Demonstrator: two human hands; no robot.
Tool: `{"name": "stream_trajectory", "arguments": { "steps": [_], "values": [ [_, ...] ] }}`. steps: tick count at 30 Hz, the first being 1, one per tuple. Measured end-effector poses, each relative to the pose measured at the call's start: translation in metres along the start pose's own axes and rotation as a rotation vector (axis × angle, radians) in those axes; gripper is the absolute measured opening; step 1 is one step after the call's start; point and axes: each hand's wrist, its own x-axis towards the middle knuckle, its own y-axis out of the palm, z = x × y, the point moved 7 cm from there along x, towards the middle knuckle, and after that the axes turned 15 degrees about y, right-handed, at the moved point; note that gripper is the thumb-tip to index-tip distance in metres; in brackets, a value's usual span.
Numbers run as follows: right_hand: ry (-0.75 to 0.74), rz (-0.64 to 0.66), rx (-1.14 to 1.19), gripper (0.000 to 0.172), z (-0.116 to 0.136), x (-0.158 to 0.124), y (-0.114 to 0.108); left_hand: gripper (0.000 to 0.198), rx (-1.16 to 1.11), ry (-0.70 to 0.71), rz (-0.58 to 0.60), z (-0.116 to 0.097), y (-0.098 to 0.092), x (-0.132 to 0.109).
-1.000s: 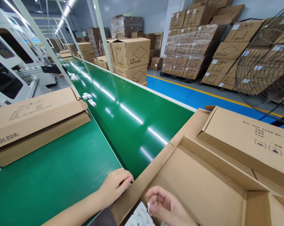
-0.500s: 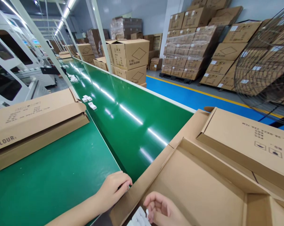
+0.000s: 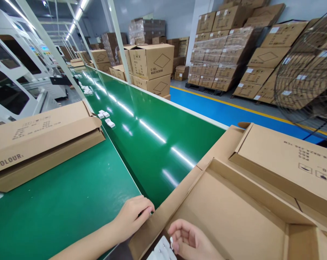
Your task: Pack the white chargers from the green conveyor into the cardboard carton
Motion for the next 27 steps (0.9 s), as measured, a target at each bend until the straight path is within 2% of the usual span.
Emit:
{"name": "stream_trajectory", "arguments": {
  "steps": [10, 19, 27],
  "values": [
    [-0.027, -0.052, 0.077, 0.029, 0.005, -0.004, -0.002, 0.030, 0.015, 0.025, 0.006, 0.000, 0.002, -0.001],
    [0.051, -0.016, 0.258, 0.034, 0.014, -0.011, -0.007, 0.030, 0.009, 0.015, 0.003, -0.001, -0.001, 0.001],
    [0.074, -0.032, 0.305, 0.038, 0.015, -0.013, -0.011, 0.031, 0.034, 0.025, -0.001, -0.004, -0.001, 0.000]
  ]
}}
